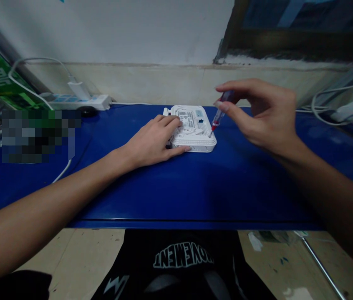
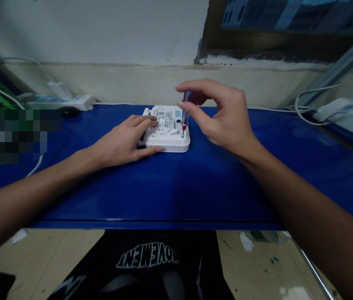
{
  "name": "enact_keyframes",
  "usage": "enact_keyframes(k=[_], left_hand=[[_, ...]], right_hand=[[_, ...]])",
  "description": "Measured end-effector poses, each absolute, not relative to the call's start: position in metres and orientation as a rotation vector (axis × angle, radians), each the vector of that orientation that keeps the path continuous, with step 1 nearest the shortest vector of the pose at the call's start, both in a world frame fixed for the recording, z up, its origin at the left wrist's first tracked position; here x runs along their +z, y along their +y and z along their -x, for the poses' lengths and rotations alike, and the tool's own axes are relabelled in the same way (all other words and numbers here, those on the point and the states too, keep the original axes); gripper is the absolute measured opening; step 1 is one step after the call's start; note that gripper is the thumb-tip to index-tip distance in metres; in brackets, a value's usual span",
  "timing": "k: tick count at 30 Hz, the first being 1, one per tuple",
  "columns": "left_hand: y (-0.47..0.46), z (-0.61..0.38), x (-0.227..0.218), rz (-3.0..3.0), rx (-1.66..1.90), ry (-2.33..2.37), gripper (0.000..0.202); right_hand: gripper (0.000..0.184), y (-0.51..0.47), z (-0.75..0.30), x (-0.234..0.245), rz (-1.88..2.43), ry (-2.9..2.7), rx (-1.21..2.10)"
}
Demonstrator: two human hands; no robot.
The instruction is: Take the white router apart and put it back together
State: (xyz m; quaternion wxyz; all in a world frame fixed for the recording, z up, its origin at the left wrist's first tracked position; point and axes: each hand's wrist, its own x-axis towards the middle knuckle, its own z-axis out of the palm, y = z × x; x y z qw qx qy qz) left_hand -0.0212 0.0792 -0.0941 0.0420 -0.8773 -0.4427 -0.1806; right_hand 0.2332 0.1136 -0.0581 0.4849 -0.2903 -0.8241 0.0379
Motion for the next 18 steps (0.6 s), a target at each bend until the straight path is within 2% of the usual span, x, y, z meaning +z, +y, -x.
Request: enact_keyframes(k=[6, 11, 18], left_hand=[[0.0797, 0.0206, -0.0940, 2.669, -0.538, -1.345, 0.060], [0.0798, 0.0207, -0.0946, 2.667, -0.540, -1.353, 0.061], [0.0791, 0.0209, -0.0945, 2.661, -0.549, -1.344, 0.063]], right_hand=[[0.030, 0.1094, -0.2334, -0.0542, 0.711, -2.053, 0.003], [0.036, 0.1071, -0.2289, -0.0555, 0.624, -2.081, 0.103], [0.025, 0.1097, -0.2327, -0.0547, 0.714, -1.971, -0.037]])
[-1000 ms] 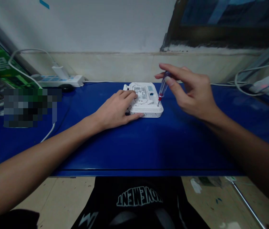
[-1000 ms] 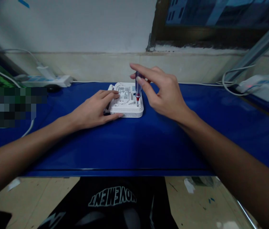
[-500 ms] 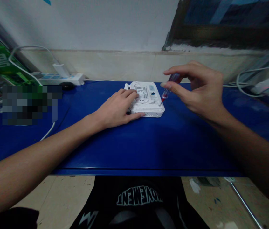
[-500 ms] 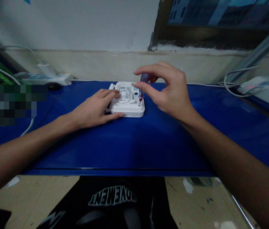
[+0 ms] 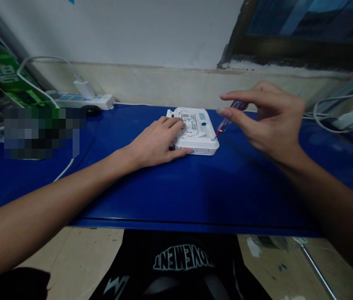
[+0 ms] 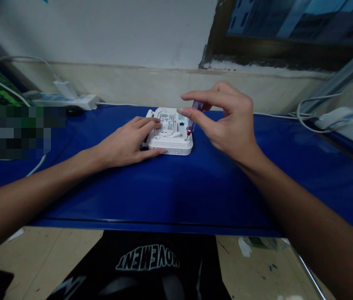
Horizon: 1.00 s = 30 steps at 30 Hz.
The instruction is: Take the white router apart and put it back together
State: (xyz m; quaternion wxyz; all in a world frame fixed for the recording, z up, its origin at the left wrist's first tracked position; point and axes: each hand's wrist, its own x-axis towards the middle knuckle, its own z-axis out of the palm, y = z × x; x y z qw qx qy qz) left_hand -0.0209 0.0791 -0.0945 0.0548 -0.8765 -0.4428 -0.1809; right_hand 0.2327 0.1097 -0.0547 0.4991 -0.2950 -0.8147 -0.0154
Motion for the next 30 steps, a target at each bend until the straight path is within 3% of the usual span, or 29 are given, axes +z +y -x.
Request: enact_keyframes(k=[6, 12, 19, 26, 30], left_hand=[[0.0797, 0.0217, -0.0953, 2.664, -0.545, -1.339, 0.063], [0.0795, 0.0217, -0.0956, 2.661, -0.551, -1.322, 0.063], [0.0805, 0.0218, -0.0950, 2.664, -0.549, -1.318, 0.063], [0.0797, 0.0211, -0.0945, 2.660, -0.539, -1.311, 0.065], [0.0801, 0.0213, -0.0949, 2.663, -0.539, -1.311, 0.065]], right_hand=[[0.035, 0.1051, -0.2311, -0.0499, 0.657, -2.120, 0.124], [0.022, 0.1071, -0.2303, -0.0523, 0.760, -2.049, 0.020], [0.037, 0.1051, -0.2282, -0.0483, 0.688, -2.174, 0.201], [0.027, 0.1077, -0.2286, -0.0490, 0.775, -2.101, -0.034], [0.037, 0.1075, -0.2286, -0.0487, 0.717, -2.154, 0.195]])
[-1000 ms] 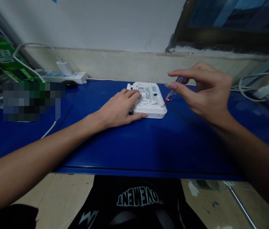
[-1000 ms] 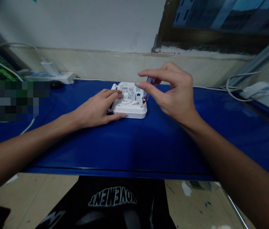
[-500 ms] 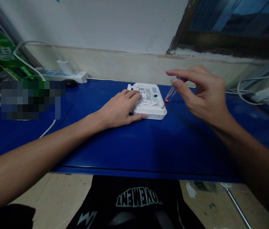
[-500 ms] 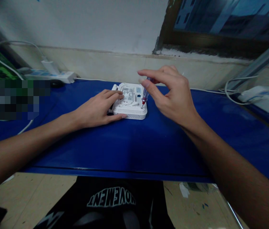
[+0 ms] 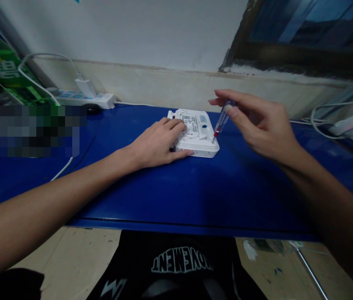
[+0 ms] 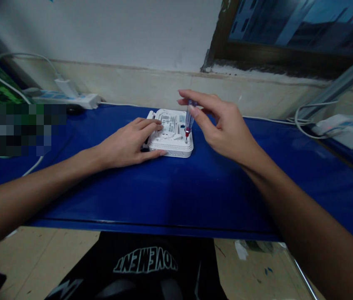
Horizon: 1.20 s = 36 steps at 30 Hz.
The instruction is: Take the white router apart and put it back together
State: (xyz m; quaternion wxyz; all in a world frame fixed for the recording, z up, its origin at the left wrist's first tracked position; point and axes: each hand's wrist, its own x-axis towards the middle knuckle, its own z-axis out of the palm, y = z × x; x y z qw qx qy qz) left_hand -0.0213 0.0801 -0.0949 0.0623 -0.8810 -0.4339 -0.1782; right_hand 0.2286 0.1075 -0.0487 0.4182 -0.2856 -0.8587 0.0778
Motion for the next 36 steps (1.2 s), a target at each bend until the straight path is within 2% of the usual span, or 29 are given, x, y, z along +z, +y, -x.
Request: enact_keyframes(k=[2, 7, 13, 15, 19, 24, 29, 32, 36], left_hand=[[0.080, 0.021, -0.095, 2.664, -0.539, -1.308, 0.064], [0.079, 0.021, -0.094, 2.663, -0.533, -1.316, 0.063], [0.080, 0.021, -0.094, 2.670, -0.547, -1.319, 0.062], [0.080, 0.021, -0.094, 2.668, -0.544, -1.322, 0.062], [0.079, 0.021, -0.094, 2.662, -0.535, -1.318, 0.061], [0.079, 0.021, -0.094, 2.654, -0.520, -1.324, 0.063], [0.079, 0.022, -0.095, 2.655, -0.504, -1.324, 0.064], [0.079, 0.022, -0.094, 2.658, -0.509, -1.322, 0.063], [0.079, 0.022, -0.094, 2.664, -0.515, -1.312, 0.063]], right_hand=[[0.036, 0.108, -0.229, -0.048, 0.705, -2.154, 0.278], [0.022, 0.108, -0.229, -0.048, 0.754, -2.111, 0.151], [0.037, 0.104, -0.229, -0.044, 0.753, -2.190, 0.292], [0.036, 0.104, -0.228, -0.042, 0.734, -2.196, 0.324], [0.026, 0.106, -0.226, -0.044, 0.775, -2.171, 0.183], [0.033, 0.106, -0.224, -0.049, 0.821, -2.133, 0.069], [0.051, 0.105, -0.230, -0.049, 0.729, -2.239, 0.356], [0.046, 0.106, -0.234, -0.047, 0.757, -2.235, 0.463], [0.038, 0.105, -0.230, -0.048, 0.850, -2.202, 0.322]])
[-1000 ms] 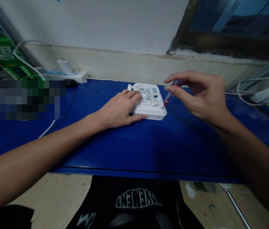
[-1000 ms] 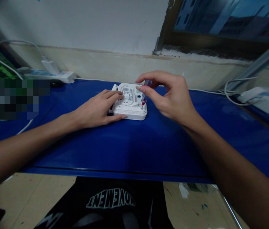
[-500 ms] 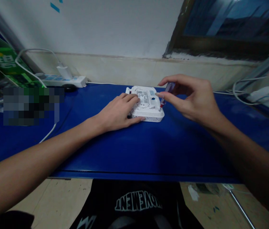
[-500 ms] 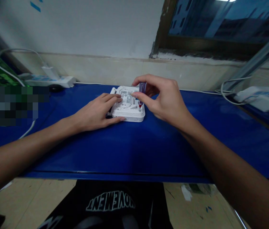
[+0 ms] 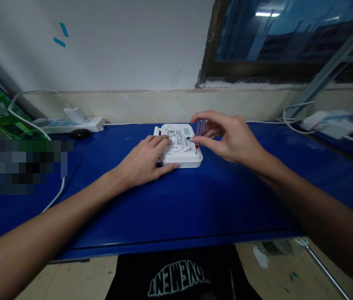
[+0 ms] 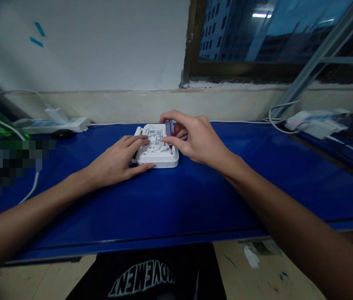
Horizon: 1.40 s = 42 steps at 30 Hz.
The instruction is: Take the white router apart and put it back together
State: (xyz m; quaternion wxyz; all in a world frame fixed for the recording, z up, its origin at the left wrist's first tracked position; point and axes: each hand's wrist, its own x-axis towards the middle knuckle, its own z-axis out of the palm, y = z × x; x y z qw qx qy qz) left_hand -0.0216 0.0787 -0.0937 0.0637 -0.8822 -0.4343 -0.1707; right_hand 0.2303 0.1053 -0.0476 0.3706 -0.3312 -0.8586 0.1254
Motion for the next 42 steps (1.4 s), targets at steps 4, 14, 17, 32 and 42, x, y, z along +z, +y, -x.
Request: enact_keyframes(k=[4, 14, 17, 32, 42], left_hand=[[0.078, 0.021, -0.093, 2.665, -0.527, -1.309, 0.061], [0.077, 0.022, -0.093, 2.670, -0.531, -1.328, 0.063], [0.077, 0.022, -0.094, 2.671, -0.540, -1.320, 0.063], [0.078, 0.023, -0.096, 2.673, -0.582, -1.320, 0.064], [0.079, 0.023, -0.096, 2.664, -0.591, -1.301, 0.062]], right_hand=[[0.036, 0.100, -0.223, -0.051, 0.901, -2.173, 0.151], [0.038, 0.101, -0.230, -0.049, 0.704, -2.171, 0.496], [0.029, 0.103, -0.230, -0.047, 0.754, -2.145, 0.532], [0.029, 0.094, -0.230, -0.040, 0.775, -2.320, 0.116], [0.024, 0.095, -0.224, -0.036, 0.940, -2.236, 0.335]])
